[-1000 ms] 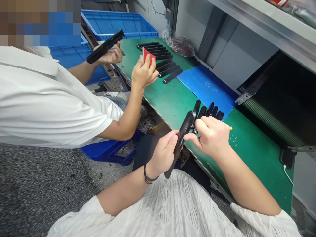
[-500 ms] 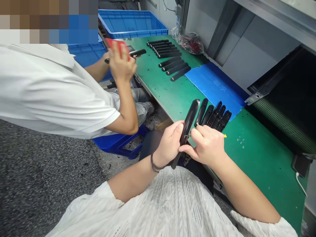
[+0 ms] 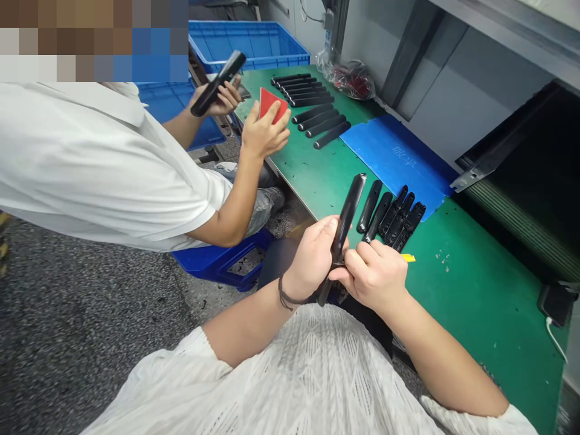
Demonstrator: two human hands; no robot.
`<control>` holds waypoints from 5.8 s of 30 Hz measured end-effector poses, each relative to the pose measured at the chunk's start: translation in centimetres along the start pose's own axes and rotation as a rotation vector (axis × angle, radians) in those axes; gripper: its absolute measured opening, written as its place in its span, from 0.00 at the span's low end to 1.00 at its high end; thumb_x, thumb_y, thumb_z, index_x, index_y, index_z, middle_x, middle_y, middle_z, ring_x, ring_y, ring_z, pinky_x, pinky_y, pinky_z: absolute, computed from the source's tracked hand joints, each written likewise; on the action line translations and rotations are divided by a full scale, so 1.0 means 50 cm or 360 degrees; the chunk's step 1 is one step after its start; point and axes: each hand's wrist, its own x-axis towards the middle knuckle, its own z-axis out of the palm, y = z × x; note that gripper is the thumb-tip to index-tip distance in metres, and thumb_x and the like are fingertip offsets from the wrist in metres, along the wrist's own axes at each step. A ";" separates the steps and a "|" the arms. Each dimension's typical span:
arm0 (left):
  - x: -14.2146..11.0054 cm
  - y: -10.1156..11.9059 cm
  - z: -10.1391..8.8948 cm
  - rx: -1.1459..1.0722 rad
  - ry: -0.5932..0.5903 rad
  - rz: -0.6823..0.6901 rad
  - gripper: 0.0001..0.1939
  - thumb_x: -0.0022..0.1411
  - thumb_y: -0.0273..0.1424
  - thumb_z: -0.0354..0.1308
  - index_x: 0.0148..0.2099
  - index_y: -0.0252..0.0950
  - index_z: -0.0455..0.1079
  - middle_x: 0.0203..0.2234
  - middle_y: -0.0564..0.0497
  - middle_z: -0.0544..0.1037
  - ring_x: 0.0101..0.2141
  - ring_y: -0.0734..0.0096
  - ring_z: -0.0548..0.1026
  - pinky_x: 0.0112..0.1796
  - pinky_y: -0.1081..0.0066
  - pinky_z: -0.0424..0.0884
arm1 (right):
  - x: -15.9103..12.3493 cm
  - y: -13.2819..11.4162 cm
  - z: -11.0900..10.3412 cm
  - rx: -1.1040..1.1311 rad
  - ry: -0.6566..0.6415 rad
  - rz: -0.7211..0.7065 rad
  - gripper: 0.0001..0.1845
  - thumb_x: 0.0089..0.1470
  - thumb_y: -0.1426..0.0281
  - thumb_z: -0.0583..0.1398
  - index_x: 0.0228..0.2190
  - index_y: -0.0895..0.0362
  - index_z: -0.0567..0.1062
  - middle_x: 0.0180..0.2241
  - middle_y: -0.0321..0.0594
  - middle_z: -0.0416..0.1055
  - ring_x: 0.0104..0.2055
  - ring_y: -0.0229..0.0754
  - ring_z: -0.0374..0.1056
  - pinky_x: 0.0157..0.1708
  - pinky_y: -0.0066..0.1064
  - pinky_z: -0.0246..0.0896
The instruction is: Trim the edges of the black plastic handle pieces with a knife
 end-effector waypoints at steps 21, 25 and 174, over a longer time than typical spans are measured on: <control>0.071 -0.006 0.011 -0.0715 0.0483 -0.0360 0.13 0.76 0.39 0.47 0.40 0.37 0.64 0.17 0.62 0.58 0.12 0.83 0.51 0.14 0.80 0.48 | -0.059 -0.039 0.023 -0.0027 -0.0063 -0.0073 0.26 0.68 0.51 0.57 0.23 0.54 0.66 0.21 0.35 0.60 0.27 0.40 0.50 0.29 0.38 0.36; 0.093 -0.009 -0.012 -0.0802 0.0627 -0.0465 0.14 0.77 0.36 0.44 0.39 0.37 0.63 0.16 0.62 0.57 0.12 0.82 0.50 0.14 0.79 0.48 | -0.077 -0.037 0.031 0.0099 -0.0123 0.0139 0.25 0.68 0.50 0.57 0.27 0.55 0.69 0.23 0.35 0.62 0.27 0.39 0.55 0.28 0.36 0.44; -0.030 -0.047 0.003 0.0522 -0.0715 0.0496 0.28 0.77 0.48 0.42 0.28 0.37 0.60 0.21 0.54 0.63 0.24 0.73 0.59 0.27 0.68 0.57 | -0.009 0.053 -0.054 0.0059 0.0258 0.0312 0.30 0.71 0.49 0.49 0.22 0.54 0.65 0.22 0.36 0.56 0.27 0.40 0.46 0.27 0.37 0.36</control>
